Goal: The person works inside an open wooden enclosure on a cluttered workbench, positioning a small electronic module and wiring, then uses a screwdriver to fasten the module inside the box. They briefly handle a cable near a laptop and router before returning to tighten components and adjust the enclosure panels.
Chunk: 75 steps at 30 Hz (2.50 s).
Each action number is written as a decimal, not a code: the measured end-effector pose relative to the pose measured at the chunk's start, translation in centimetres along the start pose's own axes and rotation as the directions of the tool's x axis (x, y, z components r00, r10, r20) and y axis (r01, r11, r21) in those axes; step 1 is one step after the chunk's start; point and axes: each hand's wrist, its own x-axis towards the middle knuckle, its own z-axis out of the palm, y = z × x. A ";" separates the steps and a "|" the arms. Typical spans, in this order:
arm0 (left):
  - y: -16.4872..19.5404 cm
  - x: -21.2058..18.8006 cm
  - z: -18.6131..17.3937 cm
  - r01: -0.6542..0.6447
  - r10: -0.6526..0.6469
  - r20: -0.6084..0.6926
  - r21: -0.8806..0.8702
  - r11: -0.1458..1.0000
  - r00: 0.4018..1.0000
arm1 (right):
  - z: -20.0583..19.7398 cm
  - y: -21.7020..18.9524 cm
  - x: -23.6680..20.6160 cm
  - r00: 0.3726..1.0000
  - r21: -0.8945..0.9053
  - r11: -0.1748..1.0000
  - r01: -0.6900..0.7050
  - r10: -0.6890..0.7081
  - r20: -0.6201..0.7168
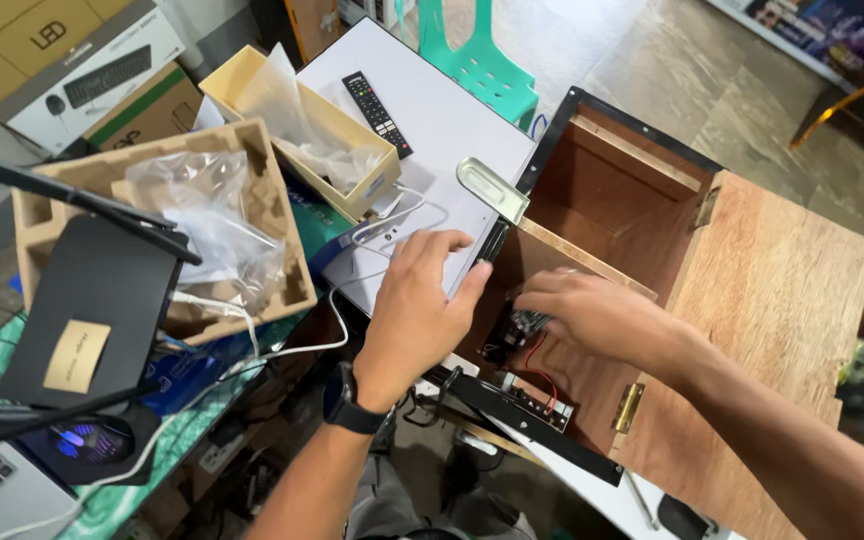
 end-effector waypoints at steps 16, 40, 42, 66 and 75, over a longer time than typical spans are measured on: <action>-3.5 -3.2 4.0 0.132 -0.127 -0.066 0.079 0.988 0.990 | 1.7 3.2 6.0 0.879 -0.073 0.997 -0.002 0.036 0.476; -3.9 -2.6 3.2 0.121 -0.119 -0.025 0.079 0.990 0.993 | 2.1 3.0 7.0 0.870 -0.129 0.991 -0.022 0.083 0.486; -3.9 -2.6 3.1 0.123 -0.121 -0.026 0.077 0.989 0.992 | 2.1 2.7 6.9 0.869 -0.136 0.989 -0.053 0.113 0.482; -4.0 -2.5 3.1 0.116 -0.115 -0.021 0.059 0.991 0.993 | 2.6 3.0 6.9 0.880 -0.112 0.993 -0.047 0.094 0.466; -4.0 -2.7 3.1 0.116 -0.115 -0.016 0.055 0.992 0.993 | 1.9 1.9 6.3 0.883 -0.128 0.990 -0.063 0.115 0.456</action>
